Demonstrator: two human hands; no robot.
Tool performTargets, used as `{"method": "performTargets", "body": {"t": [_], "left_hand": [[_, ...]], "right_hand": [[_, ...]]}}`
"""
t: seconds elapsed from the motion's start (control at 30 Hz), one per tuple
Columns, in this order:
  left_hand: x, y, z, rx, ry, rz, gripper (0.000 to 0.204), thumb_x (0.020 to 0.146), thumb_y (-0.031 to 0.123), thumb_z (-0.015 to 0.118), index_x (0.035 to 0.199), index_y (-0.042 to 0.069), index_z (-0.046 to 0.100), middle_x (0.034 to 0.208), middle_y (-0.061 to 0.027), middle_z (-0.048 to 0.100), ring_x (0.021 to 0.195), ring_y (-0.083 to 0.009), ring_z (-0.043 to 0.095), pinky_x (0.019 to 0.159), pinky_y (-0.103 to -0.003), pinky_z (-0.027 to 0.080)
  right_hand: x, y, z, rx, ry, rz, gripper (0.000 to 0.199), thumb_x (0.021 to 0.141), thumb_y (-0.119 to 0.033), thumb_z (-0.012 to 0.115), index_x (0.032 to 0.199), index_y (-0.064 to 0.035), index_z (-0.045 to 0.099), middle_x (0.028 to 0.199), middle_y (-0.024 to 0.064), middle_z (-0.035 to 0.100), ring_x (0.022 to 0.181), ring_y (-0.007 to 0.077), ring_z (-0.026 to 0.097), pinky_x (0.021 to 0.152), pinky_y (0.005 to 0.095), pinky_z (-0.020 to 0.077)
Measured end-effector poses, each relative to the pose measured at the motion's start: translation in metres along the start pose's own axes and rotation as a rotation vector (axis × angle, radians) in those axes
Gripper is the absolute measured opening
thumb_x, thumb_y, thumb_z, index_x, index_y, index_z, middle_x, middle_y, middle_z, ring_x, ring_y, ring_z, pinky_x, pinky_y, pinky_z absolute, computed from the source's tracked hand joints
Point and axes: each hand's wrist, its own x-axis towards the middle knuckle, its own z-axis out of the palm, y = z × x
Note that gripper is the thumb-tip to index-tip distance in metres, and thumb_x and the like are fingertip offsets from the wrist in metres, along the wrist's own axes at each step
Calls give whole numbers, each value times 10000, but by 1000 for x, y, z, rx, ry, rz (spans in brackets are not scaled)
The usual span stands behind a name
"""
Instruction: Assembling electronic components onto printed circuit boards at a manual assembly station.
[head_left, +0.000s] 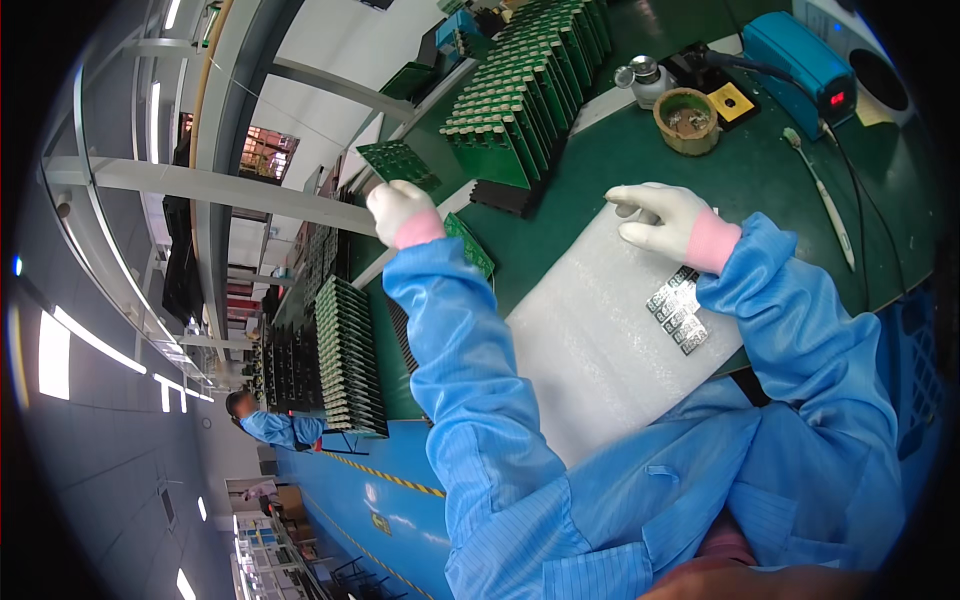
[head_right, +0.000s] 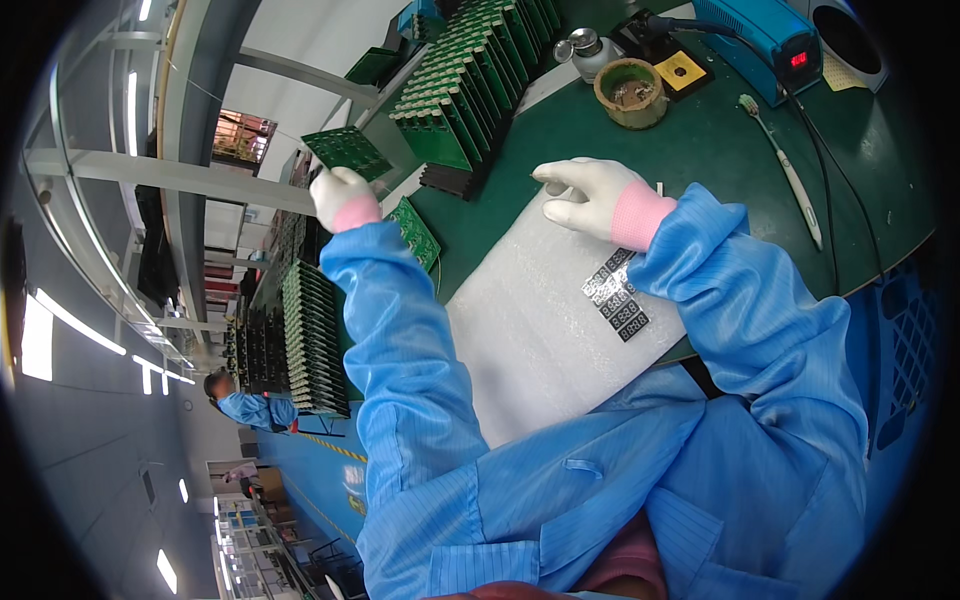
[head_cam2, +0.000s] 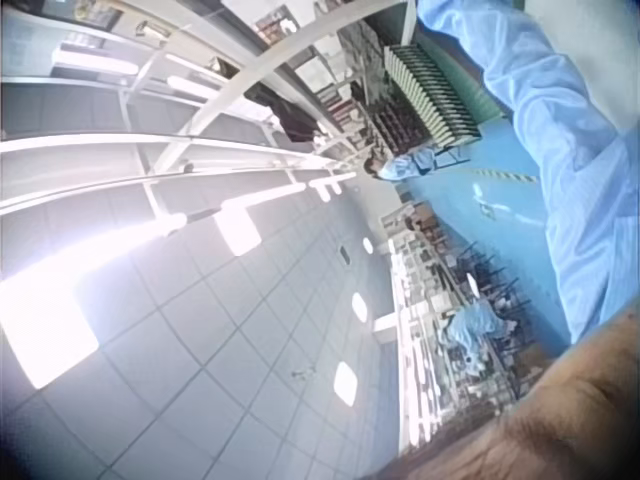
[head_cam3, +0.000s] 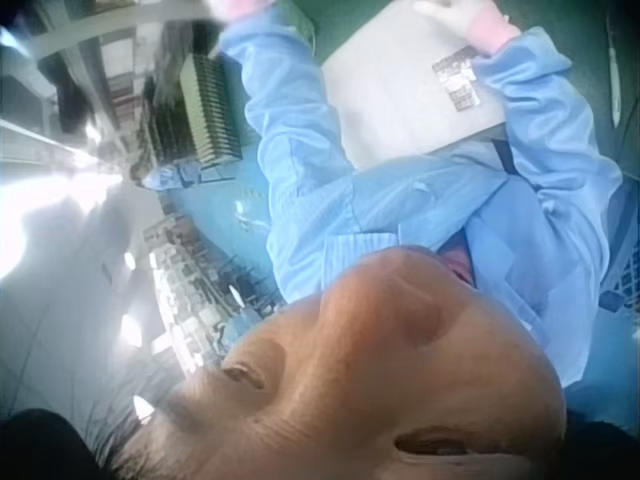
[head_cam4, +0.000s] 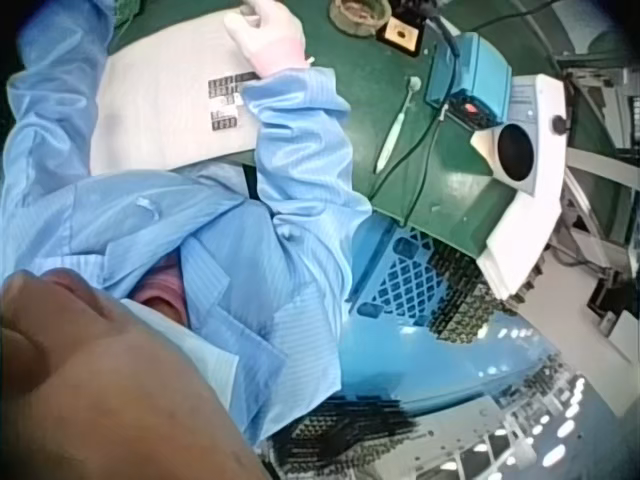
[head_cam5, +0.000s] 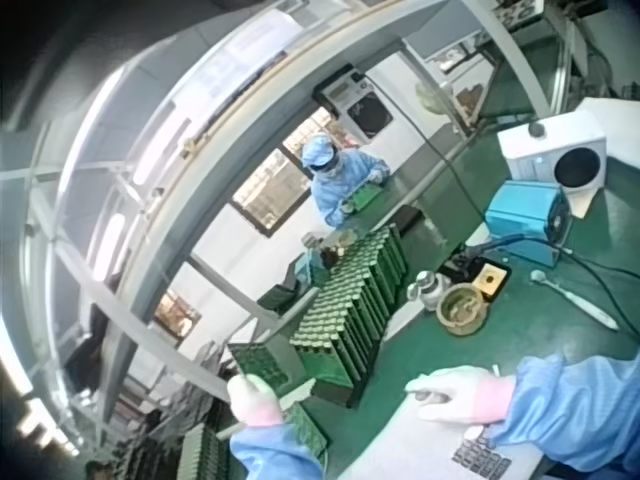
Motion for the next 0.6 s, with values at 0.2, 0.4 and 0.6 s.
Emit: {"method": "performTargets", "body": {"t": [0.2, 0.4, 0.6], "left_hand": [[-21, -12, -99, -343, 405, 354, 157, 877, 148, 511, 907, 24, 602, 919, -103, 617, 744, -249, 590, 668, -308, 482], [-58, 17, -156, -1051, -364, 42, 185, 906, 124, 478, 967, 1, 602, 961, -88, 618, 755, -166, 553, 715, -249, 448], [-104, 59, -125, -1485, -777, -315, 241, 921, 130, 473, 1091, -21, 553, 1029, -109, 607, 773, -146, 550, 729, -232, 442]], "right_hand": [[-3, -4, -9, 48, 135, -96, 448, 804, -187, 599, 1221, -28, 554, 1023, 102, 626, 801, 174, 572, 729, 251, 455], [-8, -14, -11, 312, 81, -232, 351, 828, -150, 590, 1146, -3, 598, 984, 111, 625, 804, 148, 560, 734, 240, 448], [-9, -19, -30, 274, -125, -84, 258, 822, -177, 612, 1006, 3, 636, 850, 64, 631, 699, 126, 552, 668, 229, 457]]}}
